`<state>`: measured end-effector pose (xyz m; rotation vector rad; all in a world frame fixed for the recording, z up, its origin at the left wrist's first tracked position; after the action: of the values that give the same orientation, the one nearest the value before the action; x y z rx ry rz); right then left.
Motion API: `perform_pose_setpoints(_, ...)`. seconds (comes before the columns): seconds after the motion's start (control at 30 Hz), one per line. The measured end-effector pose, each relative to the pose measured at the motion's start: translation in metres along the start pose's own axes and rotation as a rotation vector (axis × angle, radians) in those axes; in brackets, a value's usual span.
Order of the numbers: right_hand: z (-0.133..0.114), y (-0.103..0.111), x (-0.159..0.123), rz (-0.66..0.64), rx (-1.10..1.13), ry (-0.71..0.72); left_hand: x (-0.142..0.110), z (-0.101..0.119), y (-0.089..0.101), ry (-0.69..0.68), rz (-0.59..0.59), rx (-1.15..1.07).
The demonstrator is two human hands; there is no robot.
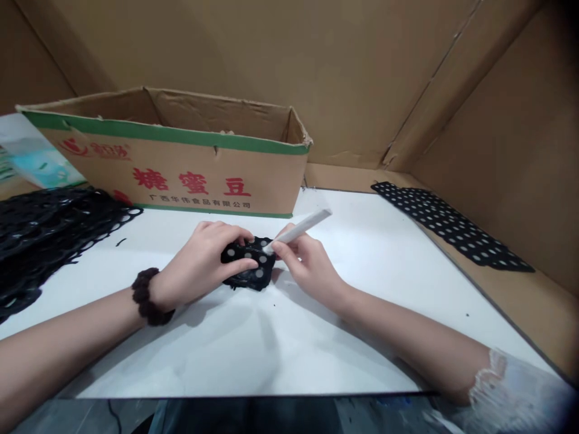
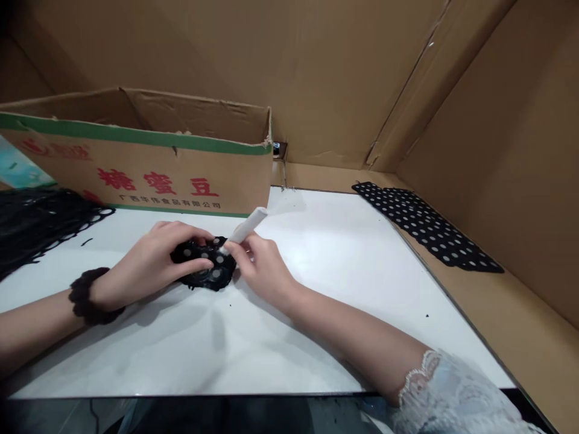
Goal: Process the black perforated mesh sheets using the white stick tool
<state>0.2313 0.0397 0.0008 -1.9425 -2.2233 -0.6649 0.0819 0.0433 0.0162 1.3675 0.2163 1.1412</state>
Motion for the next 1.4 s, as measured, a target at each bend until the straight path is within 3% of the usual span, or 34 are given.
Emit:
perform_pose_setpoints(0.1, 0.004, 0.01, 0.006, 0.049, 0.068, -0.042, 0.002, -0.011, 0.005, 0.081, -0.004, -0.142)
perform_pose_setpoints(0.3, 0.018, 0.039, 0.022, 0.236, 0.114, -0.017, 0.01, -0.007, 0.001, 0.026, -0.045, -0.37)
perform_pose_setpoints(0.57, 0.026, 0.058, 0.023, 0.405, 0.042, 0.037, 0.032, -0.002, -0.005, 0.066, -0.024, -0.393)
perform_pose_setpoints(0.7, 0.018, 0.06, 0.017, 0.473, 0.082, 0.033, 0.024, -0.003, -0.008, 0.133, 0.069, -0.448)
perform_pose_setpoints(0.9, 0.012, 0.057, 0.01, 0.516, 0.186, 0.003, 0.014, -0.002, -0.014, 0.154, 0.098, -0.534)
perform_pose_setpoints(1.1, 0.016, 0.053, 0.007, 0.524, 0.225, -0.061, 0.013, -0.004, -0.017, 0.171, 0.091, -0.562)
perform_pose_setpoints(1.23, 0.02, 0.068, 0.013, 0.626, 0.304, -0.085, 0.009, -0.002, -0.016, 0.157, 0.074, -0.539)
perform_pose_setpoints(1.33, 0.015, 0.085, 0.016, 0.717, 0.291, -0.018, 0.007, 0.004, -0.017, 0.12, 0.026, -0.505)
perform_pose_setpoints(1.4, 0.005, 0.085, 0.015, 0.673, 0.229, 0.036, 0.006, 0.009, -0.02, 0.088, -0.044, -0.48)
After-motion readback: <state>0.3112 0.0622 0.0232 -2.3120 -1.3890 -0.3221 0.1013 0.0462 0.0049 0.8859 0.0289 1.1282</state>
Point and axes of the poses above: each hand's wrist, its own x-axis towards the middle knuckle, its own y-axis out of the back of the hand, z = x × y, the point moved 7 cm from there along x, towards the middle knuckle, and after that the axes turned 6 degrees about z, right-handed, at the moved point
